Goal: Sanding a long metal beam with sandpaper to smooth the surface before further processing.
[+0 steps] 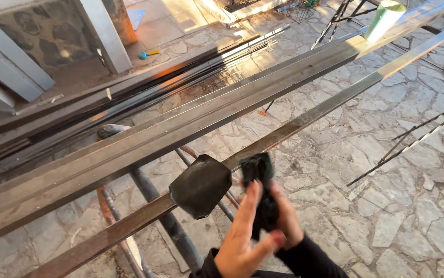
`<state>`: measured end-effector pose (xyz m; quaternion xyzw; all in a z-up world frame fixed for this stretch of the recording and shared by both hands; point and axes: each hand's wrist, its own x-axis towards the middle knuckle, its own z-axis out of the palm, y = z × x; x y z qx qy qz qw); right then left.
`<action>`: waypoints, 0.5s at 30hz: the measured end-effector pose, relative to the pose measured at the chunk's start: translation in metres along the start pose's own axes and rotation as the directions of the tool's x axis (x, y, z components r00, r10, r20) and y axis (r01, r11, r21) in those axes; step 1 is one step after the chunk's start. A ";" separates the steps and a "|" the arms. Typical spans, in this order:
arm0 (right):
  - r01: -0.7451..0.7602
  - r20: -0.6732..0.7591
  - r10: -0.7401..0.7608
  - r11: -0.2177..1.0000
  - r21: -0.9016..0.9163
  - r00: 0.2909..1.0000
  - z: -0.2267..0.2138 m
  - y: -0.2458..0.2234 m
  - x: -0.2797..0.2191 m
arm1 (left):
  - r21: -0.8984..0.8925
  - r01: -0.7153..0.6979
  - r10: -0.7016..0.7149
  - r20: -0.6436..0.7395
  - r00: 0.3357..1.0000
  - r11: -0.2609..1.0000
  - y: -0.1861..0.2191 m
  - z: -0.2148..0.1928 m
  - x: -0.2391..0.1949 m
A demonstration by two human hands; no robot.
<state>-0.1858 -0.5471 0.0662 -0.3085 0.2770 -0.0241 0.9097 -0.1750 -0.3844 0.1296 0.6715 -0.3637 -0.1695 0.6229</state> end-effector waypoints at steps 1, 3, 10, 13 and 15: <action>0.438 0.070 -0.516 0.639 -0.632 0.854 -0.063 -0.004 0.035 | -0.007 -0.060 0.060 0.081 0.995 0.998 0.007 -0.004 0.000; 0.491 0.453 -0.722 -0.180 -0.853 0.523 -0.135 -0.044 0.065 | -0.017 -0.116 0.118 0.155 0.981 0.993 0.018 -0.017 -0.005; 0.386 0.022 -0.719 0.346 -0.855 0.694 -0.052 -0.215 0.121 | 0.229 0.439 -0.289 -0.484 0.826 0.869 0.007 -0.078 -0.059; 0.139 0.159 -0.653 -0.083 -0.987 0.740 -0.087 -0.230 0.181 | 0.442 0.602 -0.285 -0.595 0.752 0.666 -0.037 -0.122 -0.094; 0.046 0.343 -0.579 -0.464 -0.884 0.740 -0.109 -0.227 0.211 | 0.570 0.663 -0.309 -0.598 0.740 0.484 -0.048 -0.141 -0.114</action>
